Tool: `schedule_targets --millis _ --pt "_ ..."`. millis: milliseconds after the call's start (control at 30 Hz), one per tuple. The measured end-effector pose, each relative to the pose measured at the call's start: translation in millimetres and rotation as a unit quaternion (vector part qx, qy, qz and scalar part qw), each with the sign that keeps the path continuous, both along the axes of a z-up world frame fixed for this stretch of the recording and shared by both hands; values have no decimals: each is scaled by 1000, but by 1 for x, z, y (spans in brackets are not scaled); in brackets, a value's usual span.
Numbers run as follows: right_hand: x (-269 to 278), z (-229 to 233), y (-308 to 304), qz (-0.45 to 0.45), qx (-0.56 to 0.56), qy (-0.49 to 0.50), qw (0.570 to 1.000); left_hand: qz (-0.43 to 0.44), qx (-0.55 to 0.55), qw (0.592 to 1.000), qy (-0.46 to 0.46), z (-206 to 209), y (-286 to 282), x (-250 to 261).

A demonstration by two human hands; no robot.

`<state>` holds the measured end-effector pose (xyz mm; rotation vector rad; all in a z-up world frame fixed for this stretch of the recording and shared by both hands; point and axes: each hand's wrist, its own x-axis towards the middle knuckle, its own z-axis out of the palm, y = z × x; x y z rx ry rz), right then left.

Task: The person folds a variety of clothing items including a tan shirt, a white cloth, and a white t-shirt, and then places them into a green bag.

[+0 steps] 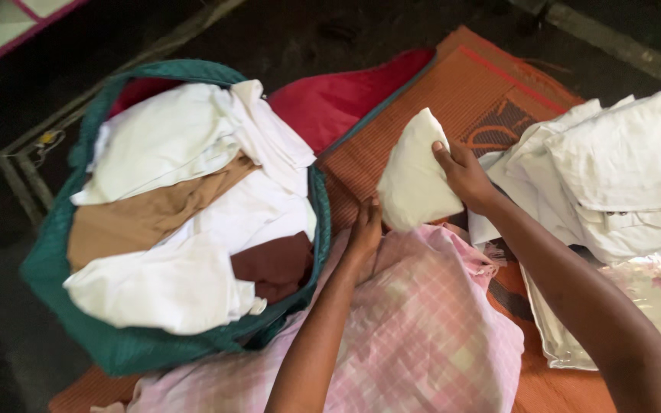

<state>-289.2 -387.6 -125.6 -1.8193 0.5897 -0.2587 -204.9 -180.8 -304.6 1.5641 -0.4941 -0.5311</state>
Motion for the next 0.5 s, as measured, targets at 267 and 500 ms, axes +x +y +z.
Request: schedule_targets --millis 267,500 --pt "-75 123 83 -22 274 -20 961 -144 -155 944 254 65 41 -45" --pt "-112 85 120 -5 199 -73 977 -119 -316 870 358 135 83 -101"
